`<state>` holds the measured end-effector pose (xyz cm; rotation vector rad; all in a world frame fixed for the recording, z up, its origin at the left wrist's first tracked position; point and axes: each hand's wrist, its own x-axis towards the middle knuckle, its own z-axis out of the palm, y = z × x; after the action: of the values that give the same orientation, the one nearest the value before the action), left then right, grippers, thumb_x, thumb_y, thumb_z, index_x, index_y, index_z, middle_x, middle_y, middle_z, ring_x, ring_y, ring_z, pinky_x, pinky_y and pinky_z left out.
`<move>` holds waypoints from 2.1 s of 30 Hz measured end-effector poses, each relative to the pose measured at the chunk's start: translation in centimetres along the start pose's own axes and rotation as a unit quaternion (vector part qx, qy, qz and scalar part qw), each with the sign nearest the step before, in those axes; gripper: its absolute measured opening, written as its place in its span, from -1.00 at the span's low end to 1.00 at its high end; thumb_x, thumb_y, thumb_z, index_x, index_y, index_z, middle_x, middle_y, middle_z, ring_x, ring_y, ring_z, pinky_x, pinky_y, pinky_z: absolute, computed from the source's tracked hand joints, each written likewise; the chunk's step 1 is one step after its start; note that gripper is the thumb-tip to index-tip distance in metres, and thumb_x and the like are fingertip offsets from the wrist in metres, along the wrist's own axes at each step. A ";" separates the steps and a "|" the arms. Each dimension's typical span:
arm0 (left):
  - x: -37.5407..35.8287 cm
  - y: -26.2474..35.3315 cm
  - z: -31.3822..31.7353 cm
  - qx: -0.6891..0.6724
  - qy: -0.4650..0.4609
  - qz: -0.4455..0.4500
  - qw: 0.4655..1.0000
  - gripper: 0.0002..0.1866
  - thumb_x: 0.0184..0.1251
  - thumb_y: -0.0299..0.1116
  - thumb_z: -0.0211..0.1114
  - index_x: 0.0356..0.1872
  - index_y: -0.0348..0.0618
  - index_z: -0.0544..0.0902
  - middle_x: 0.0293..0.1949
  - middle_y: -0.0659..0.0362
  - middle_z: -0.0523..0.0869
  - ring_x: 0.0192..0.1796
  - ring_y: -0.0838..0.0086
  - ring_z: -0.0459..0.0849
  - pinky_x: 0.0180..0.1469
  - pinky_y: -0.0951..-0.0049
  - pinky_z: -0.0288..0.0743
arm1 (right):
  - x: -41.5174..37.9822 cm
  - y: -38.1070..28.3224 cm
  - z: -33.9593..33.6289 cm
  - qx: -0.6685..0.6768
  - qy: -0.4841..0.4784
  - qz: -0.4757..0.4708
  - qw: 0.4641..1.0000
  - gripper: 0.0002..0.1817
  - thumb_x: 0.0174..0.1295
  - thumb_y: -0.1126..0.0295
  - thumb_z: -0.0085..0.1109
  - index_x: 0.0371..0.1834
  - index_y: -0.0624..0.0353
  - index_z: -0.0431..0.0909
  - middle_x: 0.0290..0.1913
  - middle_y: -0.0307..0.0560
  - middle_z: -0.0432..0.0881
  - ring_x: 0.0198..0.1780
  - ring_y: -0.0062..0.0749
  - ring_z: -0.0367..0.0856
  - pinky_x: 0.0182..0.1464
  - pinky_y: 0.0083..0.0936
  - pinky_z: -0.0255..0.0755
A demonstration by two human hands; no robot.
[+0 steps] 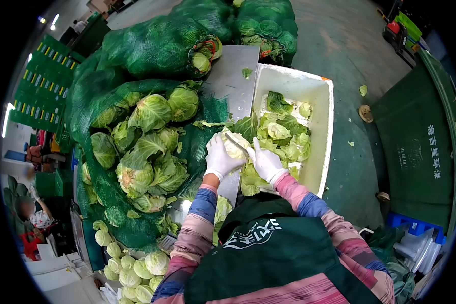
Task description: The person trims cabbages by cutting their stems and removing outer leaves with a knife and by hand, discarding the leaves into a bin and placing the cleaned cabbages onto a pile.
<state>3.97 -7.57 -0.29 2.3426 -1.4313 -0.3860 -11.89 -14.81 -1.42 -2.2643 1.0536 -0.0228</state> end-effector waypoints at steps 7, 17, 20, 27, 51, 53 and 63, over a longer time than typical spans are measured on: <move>-1.1 0.1 0.2 -0.023 0.033 0.025 0.999 0.13 -0.40 -0.04 0.62 0.27 -0.37 0.23 0.19 -0.17 0.38 0.26 -0.03 0.32 0.32 0.16 0.26 | 3.9 1.5 -0.3 0.015 -0.034 0.005 0.999 -0.36 0.47 -0.03 -0.36 0.28 0.31 0.36 -0.27 0.29 0.67 -0.21 0.14 0.67 -0.12 -0.07 0.51; -5.5 -2.3 -1.1 -0.107 0.075 -0.038 0.991 0.25 -0.38 -0.05 0.68 0.40 -0.29 0.11 0.27 -0.21 0.22 0.32 -0.09 0.24 0.35 0.08 0.24 | 2.7 2.3 0.5 0.232 -0.109 0.072 0.964 -0.20 0.42 -0.16 -0.22 0.40 0.40 0.16 -0.07 0.42 0.61 -0.02 0.10 0.63 0.09 -0.21 0.42; -6.4 -2.6 -1.0 -0.083 0.041 -0.089 0.992 0.26 -0.41 0.00 0.67 0.38 -0.34 0.13 0.27 -0.20 0.18 0.26 -0.10 0.30 0.30 0.08 0.28 | 0.3 1.1 4.9 0.267 -0.027 -0.034 0.963 -0.23 0.42 -0.13 -0.25 0.44 0.32 0.11 -0.19 0.40 0.64 -0.17 0.18 0.64 -0.07 -0.12 0.45; -6.6 -1.3 0.1 -0.086 0.092 -0.049 0.991 0.12 -0.36 -0.04 0.65 0.22 -0.48 0.23 0.09 -0.21 0.42 0.16 -0.04 0.41 0.25 0.16 0.32 | -0.1 -2.7 2.8 0.047 -0.017 -0.020 0.999 -0.32 0.40 -0.04 -0.16 0.45 0.14 0.16 -0.40 0.33 0.63 -0.37 0.21 0.63 -0.29 -0.02 0.48; -7.8 -2.9 1.3 -0.292 0.158 -0.079 0.940 0.03 -0.21 -0.11 0.62 0.32 -0.31 0.24 0.16 -0.13 0.40 0.19 0.08 0.44 0.27 0.22 0.35 | 0.7 -0.3 0.4 0.033 -0.035 -0.215 0.975 -0.31 0.39 -0.10 -0.11 0.52 -0.15 0.02 -0.48 0.21 0.62 -0.43 0.11 0.62 -0.34 -0.07 0.46; -7.9 -1.8 0.6 -0.317 0.162 -0.065 0.932 -0.04 -0.22 -0.11 0.61 0.22 -0.38 0.32 0.02 -0.12 0.50 0.05 0.06 0.54 0.18 0.23 0.43 | 1.6 -1.1 0.3 -0.019 -0.080 -0.227 0.970 -0.31 0.40 -0.13 -0.16 0.53 -0.15 0.02 -0.45 0.23 0.64 -0.41 0.13 0.63 -0.33 -0.07 0.47; -8.8 -2.6 1.1 -0.260 0.086 -0.038 0.961 0.01 -0.20 -0.24 0.58 0.32 -0.40 0.22 0.18 -0.13 0.45 0.19 0.17 0.52 0.23 0.32 0.43 | 2.8 -2.1 -0.2 -0.022 -0.141 -0.210 0.967 -0.36 0.40 -0.18 -0.24 0.43 -0.11 0.26 -0.34 0.22 0.66 -0.26 0.09 0.66 -0.17 -0.13 0.52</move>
<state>1.67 1.16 -2.01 1.9501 -1.0093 -0.4960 -8.62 -15.82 -0.74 -2.4033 0.4208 0.1449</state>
